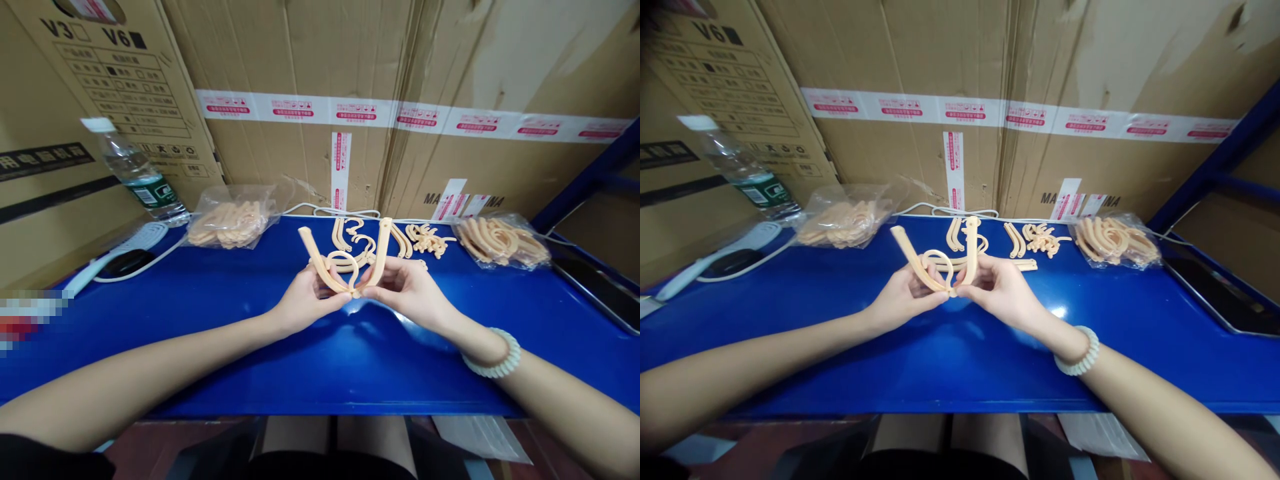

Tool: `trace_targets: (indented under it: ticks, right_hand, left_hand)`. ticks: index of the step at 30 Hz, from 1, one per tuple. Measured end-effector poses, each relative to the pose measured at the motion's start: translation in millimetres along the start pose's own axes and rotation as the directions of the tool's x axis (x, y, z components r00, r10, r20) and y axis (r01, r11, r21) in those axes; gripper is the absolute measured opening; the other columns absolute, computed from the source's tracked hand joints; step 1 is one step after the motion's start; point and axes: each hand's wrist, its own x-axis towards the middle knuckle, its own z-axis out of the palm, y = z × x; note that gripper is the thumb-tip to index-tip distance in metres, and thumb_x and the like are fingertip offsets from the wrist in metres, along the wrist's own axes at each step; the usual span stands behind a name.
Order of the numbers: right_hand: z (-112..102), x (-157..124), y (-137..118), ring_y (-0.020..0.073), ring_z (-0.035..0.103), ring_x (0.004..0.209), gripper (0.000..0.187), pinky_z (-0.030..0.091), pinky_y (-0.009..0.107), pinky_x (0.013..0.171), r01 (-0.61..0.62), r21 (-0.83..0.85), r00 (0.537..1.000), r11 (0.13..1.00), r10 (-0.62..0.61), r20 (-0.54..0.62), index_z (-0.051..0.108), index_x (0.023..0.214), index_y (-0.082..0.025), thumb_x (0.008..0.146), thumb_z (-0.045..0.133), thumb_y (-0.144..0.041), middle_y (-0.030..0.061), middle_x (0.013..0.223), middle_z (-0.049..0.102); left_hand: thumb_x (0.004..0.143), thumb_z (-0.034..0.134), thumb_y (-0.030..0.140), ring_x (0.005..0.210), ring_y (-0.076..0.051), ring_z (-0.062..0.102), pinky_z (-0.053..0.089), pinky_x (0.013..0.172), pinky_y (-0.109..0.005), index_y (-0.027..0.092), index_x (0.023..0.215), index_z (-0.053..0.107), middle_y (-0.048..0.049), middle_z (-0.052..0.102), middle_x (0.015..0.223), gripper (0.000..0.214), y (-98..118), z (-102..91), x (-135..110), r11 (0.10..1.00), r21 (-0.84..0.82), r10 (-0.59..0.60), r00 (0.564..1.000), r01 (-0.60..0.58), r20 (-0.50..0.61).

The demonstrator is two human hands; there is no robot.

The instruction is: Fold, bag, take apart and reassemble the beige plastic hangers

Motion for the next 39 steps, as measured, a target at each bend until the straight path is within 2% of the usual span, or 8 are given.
trace_targets:
  ticks: [8, 14, 21, 25, 29, 33, 36, 39]
  right_hand:
    - [4, 1, -2, 0.02, 0.07, 0.076, 0.029, 0.059, 0.034, 0.073, -0.003, -0.024, 0.993, 1.0, 0.0, -0.121, 0.066, 0.083, -0.018, 0.073, 0.085, -0.038, 0.0048, 0.083, 0.073]
    - [-38, 11, -20, 0.0209, 0.07, 0.077, 0.029, 0.057, 0.032, 0.071, 0.105, -0.171, 0.992, 0.98, -0.091, 0.085, 0.074, 0.084, -0.018, 0.073, 0.086, -0.042, 0.0053, 0.084, 0.075]
    - [-86, 17, -37, 0.0234, 0.069, 0.079, 0.027, 0.052, 0.033, 0.073, 0.263, -0.642, 0.963, 0.72, -0.156, 0.22, 0.08, 0.091, -0.019, 0.084, 0.075, -0.045, 0.0084, 0.087, 0.077]
    - [-101, 19, -36, 0.024, 0.067, 0.081, 0.027, 0.05, 0.034, 0.074, 0.262, -0.745, 0.963, 0.614, -0.114, 0.245, 0.078, 0.085, -0.019, 0.085, 0.069, -0.045, 0.0095, 0.089, 0.075]
    - [-114, 21, -32, 0.0217, 0.065, 0.073, 0.019, 0.048, 0.031, 0.067, 0.19, -0.817, 0.968, 0.544, 0.034, 0.248, 0.076, 0.08, -0.019, 0.08, 0.071, -0.038, 0.0065, 0.08, 0.072]
    - [-115, 22, -24, 0.0195, 0.064, 0.067, 0.004, 0.046, 0.028, 0.062, 0.112, -0.87, 0.954, 0.48, 0.193, 0.229, 0.073, 0.076, -0.018, 0.074, 0.072, -0.021, 0.0037, 0.073, 0.071]
    - [-112, 24, -18, 0.0188, 0.065, 0.066, 0.003, 0.045, 0.027, 0.061, 0.083, -0.887, 0.94, 0.454, 0.261, 0.222, 0.071, 0.073, -0.018, 0.073, 0.072, -0.015, 0.0024, 0.07, 0.072]
    - [-110, 26, -14, 0.0188, 0.067, 0.068, 0.007, 0.045, 0.027, 0.063, 0.107, -0.892, 0.933, 0.439, 0.266, 0.243, 0.072, 0.072, -0.018, 0.075, 0.071, -0.013, 0.0022, 0.07, 0.072]
  left_hand:
    - [0.065, 0.089, 0.025, 0.082, -0.018, 0.071, 0.059, 0.082, -0.034, 0.019, 0.084, 0.05, 0.0006, 0.067, 0.083, 0.044, 3, 3.2, 2, 1.0, -0.002, 0.003, 0.999, -0.003, -0.04]
    - [0.064, 0.089, 0.024, 0.075, -0.015, 0.07, 0.057, 0.078, -0.031, 0.018, 0.087, 0.05, 0.0017, 0.069, 0.078, 0.046, 9, -7.5, 7, 1.0, -0.02, 0.005, 0.996, -0.007, -0.085]
    - [0.067, 0.089, 0.027, 0.068, -0.013, 0.066, 0.054, 0.073, -0.029, 0.014, 0.08, 0.061, 0.0009, 0.065, 0.068, 0.033, 18, -26.0, 20, 0.978, -0.199, -0.084, 0.989, 0.058, -0.124]
    - [0.061, 0.092, 0.026, 0.074, -0.013, 0.066, 0.055, 0.079, -0.031, 0.013, 0.08, 0.066, -0.0007, 0.068, 0.075, 0.035, 21, -42.8, 31, 0.976, -0.211, -0.085, 0.986, 0.053, -0.145]
    - [0.063, 0.09, 0.03, 0.078, -0.018, 0.068, 0.055, 0.079, -0.033, 0.015, 0.081, 0.07, -0.0052, 0.072, 0.082, 0.032, 19, -65.3, 41, 0.996, 0.083, 0.044, 0.994, -0.035, -0.105]
    - [0.071, 0.084, 0.034, 0.094, -0.024, 0.067, 0.051, 0.091, -0.039, 0.018, 0.076, 0.072, -0.0087, 0.074, 0.096, 0.02, 17, -73.5, 42, 0.771, 0.557, 0.279, 0.95, -0.307, 0.138]
    - [0.074, 0.081, 0.032, 0.101, -0.027, 0.064, 0.046, 0.095, -0.042, 0.02, 0.072, 0.069, -0.0094, 0.074, 0.099, 0.018, 17, -70.4, 40, 0.59, 0.678, 0.343, 0.896, -0.439, 0.282]
    - [0.078, 0.075, 0.029, 0.102, -0.027, 0.063, 0.044, 0.095, -0.042, 0.02, 0.072, 0.066, -0.0099, 0.074, 0.098, 0.015, 15, -68.4, 39, 0.509, 0.71, 0.361, 0.869, -0.487, 0.337]
